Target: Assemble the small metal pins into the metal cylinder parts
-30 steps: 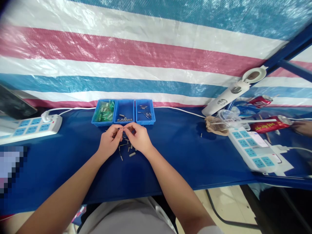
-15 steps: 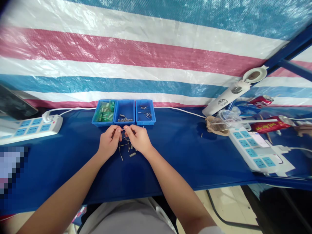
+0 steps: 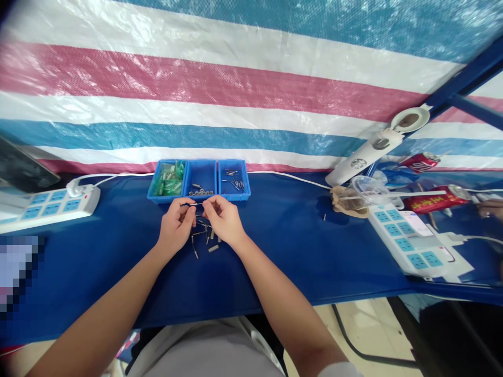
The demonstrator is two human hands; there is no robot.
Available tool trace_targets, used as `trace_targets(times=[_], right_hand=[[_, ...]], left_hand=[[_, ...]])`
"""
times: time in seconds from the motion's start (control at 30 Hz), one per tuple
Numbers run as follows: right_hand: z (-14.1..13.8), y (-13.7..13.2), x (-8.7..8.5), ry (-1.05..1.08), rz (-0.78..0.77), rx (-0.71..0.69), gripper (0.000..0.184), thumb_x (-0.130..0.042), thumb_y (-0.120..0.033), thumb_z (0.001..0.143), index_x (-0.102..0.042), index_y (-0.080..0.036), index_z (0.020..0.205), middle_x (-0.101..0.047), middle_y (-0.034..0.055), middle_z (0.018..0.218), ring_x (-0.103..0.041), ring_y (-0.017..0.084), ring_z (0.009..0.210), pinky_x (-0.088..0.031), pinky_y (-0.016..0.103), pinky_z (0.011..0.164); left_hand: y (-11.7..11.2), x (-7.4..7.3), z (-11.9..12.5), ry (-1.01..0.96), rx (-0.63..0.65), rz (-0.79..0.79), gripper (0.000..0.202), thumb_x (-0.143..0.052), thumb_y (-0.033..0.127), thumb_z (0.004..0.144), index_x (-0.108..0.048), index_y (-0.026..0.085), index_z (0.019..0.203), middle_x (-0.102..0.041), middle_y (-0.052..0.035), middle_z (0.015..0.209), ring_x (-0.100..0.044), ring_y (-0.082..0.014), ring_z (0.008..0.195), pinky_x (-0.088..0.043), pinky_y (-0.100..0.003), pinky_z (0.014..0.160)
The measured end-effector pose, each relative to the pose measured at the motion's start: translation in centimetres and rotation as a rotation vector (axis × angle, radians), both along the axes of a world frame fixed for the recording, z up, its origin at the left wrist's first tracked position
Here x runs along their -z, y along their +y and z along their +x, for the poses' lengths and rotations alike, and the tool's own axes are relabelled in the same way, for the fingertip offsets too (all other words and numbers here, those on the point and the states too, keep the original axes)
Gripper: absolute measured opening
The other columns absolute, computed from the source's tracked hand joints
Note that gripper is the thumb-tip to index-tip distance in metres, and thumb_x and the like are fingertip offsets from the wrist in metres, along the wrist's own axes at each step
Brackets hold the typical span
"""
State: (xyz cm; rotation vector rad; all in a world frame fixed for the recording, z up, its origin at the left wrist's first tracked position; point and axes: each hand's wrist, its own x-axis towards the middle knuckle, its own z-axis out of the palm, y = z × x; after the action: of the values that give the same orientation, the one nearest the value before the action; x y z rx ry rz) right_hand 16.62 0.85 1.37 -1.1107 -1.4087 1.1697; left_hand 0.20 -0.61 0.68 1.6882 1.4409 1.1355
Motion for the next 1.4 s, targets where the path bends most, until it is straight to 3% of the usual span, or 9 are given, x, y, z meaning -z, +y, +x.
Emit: trace_targets(times=[0.5,0.7,1.1,1.4], right_hand=[[0.1,0.6,-0.4,0.148,-0.116,0.053,0.036,-0.069,-0.056,0.084,-0.066,-0.021,0.091,-0.066,-0.0001,0.069,-0.065,0.015,0.066,-0.054,0.028,0.063],[0.3,0.6,-0.5,0.168,-0.125,0.066,0.032,-0.070,-0.050,0.084,-0.067,-0.019,0.091,-0.068,0.0005,0.070,-0.065,0.014,0.065,-0.052,0.026,0.060],[0.9,1.4,0.1,0.196,-0.100,0.275,0.025,-0.071,-0.040,0.080,-0.067,-0.019,0.095,-0.074,0.0051,0.094,-0.072,0.017,0.076,-0.053,0.025,0.058],[0.9,1.6,0.5,0.172,-0.130,0.286,0.030,-0.070,-0.035,0.080,-0.071,-0.018,0.106,-0.075,0.0085,0.108,-0.073,0.018,0.082,-0.056,0.026,0.059]], left_hand=[[0.1,0.3,-0.2,0.005,-0.002,0.002,0.026,-0.051,0.039,0.099,-0.056,0.023,0.118,-0.060,0.0049,0.062,-0.057,-0.0124,0.054,-0.044,-0.024,0.058],[0.0,0.2,-0.2,-0.002,0.012,0.002,0.025,-0.050,0.038,0.099,-0.058,0.023,0.118,-0.060,0.0046,0.062,-0.059,-0.0130,0.056,-0.044,-0.024,0.058],[0.1,0.5,-0.1,0.023,0.032,0.009,0.024,-0.048,0.039,0.099,-0.062,0.022,0.108,-0.059,0.0037,0.062,-0.058,-0.0133,0.056,-0.043,-0.025,0.059],[0.1,0.5,-0.2,0.021,0.038,-0.005,0.021,-0.049,0.037,0.098,-0.063,0.023,0.108,-0.059,0.0036,0.063,-0.057,-0.0128,0.057,-0.043,-0.025,0.059]])
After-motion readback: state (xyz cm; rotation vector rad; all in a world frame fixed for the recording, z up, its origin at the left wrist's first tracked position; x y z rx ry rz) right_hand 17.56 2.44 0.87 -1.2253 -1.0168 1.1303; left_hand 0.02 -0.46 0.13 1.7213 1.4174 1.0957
